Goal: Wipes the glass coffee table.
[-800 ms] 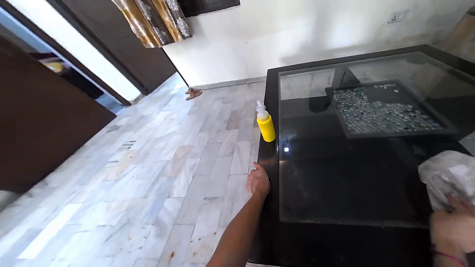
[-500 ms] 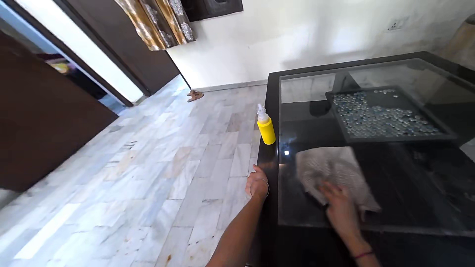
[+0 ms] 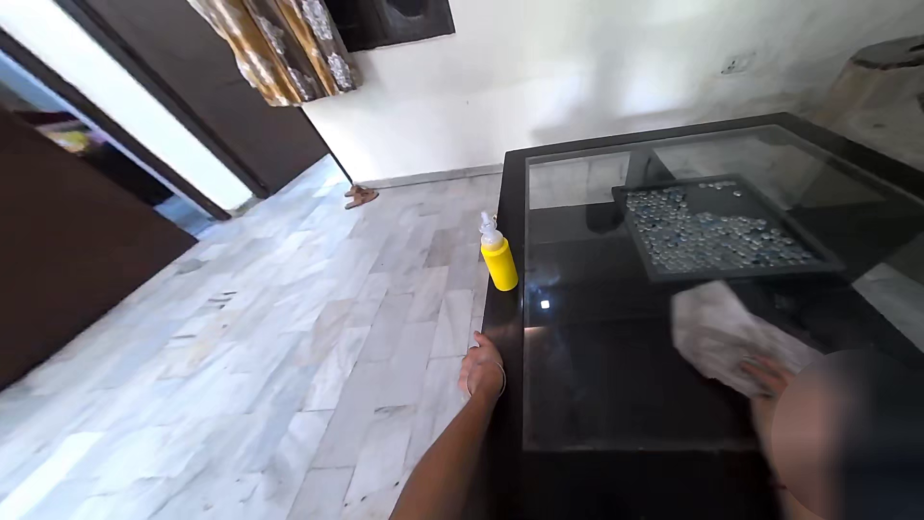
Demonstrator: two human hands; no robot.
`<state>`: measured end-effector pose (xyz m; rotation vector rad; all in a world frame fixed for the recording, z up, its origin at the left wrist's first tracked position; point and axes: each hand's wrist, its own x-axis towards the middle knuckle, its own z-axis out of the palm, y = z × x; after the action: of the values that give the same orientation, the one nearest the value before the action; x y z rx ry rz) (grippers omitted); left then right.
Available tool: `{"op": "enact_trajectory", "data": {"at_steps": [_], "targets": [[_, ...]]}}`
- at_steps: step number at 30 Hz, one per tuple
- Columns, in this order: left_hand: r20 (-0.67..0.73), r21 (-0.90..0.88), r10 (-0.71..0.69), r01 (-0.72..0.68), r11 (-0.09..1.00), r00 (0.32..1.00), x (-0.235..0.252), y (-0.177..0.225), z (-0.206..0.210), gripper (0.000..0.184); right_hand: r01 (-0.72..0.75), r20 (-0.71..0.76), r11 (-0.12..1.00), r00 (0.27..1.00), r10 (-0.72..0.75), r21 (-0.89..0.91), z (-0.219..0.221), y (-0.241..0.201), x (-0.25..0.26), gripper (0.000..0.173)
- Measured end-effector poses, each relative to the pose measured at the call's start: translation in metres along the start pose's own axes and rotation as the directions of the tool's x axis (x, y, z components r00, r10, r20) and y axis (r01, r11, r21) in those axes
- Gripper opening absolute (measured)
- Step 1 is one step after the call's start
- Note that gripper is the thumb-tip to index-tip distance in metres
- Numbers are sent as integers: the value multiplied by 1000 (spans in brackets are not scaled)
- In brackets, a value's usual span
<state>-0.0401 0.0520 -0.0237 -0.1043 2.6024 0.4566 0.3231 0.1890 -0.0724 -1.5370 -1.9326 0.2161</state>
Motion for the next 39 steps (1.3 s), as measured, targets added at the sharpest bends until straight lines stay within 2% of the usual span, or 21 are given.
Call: {"op": "enact_trajectory", "data": {"at_steps": [2, 4, 7, 9, 11, 13, 15, 16, 19, 22, 23, 24, 27, 29, 31, 33, 35, 37, 39], "targets": [[-2, -12, 3, -3, 1000, 1000, 1, 0, 0, 75, -223, -79, 974, 972, 220, -38, -19, 33, 3, 35], [-7, -27, -3, 3, 1000, 1000, 2, 0, 1, 75, -384, -134, 922, 918, 374, -58, -30, 53, 2, 37], [-6, -22, -4, 4, 1000, 1000, 1, 0, 2, 76, -423, -132, 906, 900, 416, -28, -32, 34, -1, 37], [-8, -16, 9, -9, 1000, 1000, 0, -1, 2, 75, -330, -44, 944, 943, 330, 12, -26, -5, -5, 36], [-17, -34, 16, -16, 999, 1000, 0, -1, 3, 76, -176, 95, 984, 980, 173, 19, -13, -45, -12, 35], [-25, -40, 16, -17, 999, 1000, 2, -3, 4, 78, -8, 263, 998, 965, -6, 55, 1, -86, -26, 41], [-27, -52, 14, -16, 999, 1000, 4, -3, 6, 79, 111, 471, 984, 867, -163, 137, 9, -125, -43, 49], [-35, -52, 17, -19, 998, 999, 5, -3, 7, 79, 177, 531, 964, 808, -257, 198, 14, -140, -53, 51], [-33, -14, 72, -73, 997, 997, 3, -8, 6, 79, 334, 515, 837, 671, -534, 433, 29, -167, -87, 46], [-26, 26, 142, -141, 990, 990, 3, -15, 6, 80, 370, 507, 778, 602, -617, 508, 31, -171, -89, 44], [-27, -6, 128, -128, 992, 991, 4, -15, 6, 80, 345, 533, 795, 601, -595, 499, 28, -166, -80, 44], [-33, -43, 103, -105, 994, 994, 5, -14, 6, 81, 320, 542, 823, 631, -555, 470, 26, -157, -70, 43], [-51, -79, 43, -47, 996, 998, 10, -9, 10, 84, 208, 507, 930, 791, -342, 302, 15, -113, -33, 38], [-42, -82, 43, -46, 996, 998, 16, -10, 12, 85, 84, 422, 983, 894, -148, 165, 2, -77, -11, 38], [-50, -75, 49, -53, 996, 998, 24, -11, 14, 83, -71, 235, 995, 971, 51, 77, -10, -40, 1, 36], [-49, -85, 62, -66, 994, 997, 23, -11, 12, 83, -257, 47, 966, 965, 256, 19, -24, -11, 3, 33], [-37, -89, 85, -88, 992, 996, 15, -11, 8, 83, -421, -68, 907, 904, 422, 32, -39, 3, 1, 32], [-26, -78, 120, -122, 989, 992, 10, -14, 5, 81, -491, -113, 868, 861, 496, 72, -46, 7, -4, 34], [-28, -57, 169, -170, 984, 985, 8, -16, 4, 77, -489, -84, 869, 866, 494, 71, -46, -2, -8, 35]]}}
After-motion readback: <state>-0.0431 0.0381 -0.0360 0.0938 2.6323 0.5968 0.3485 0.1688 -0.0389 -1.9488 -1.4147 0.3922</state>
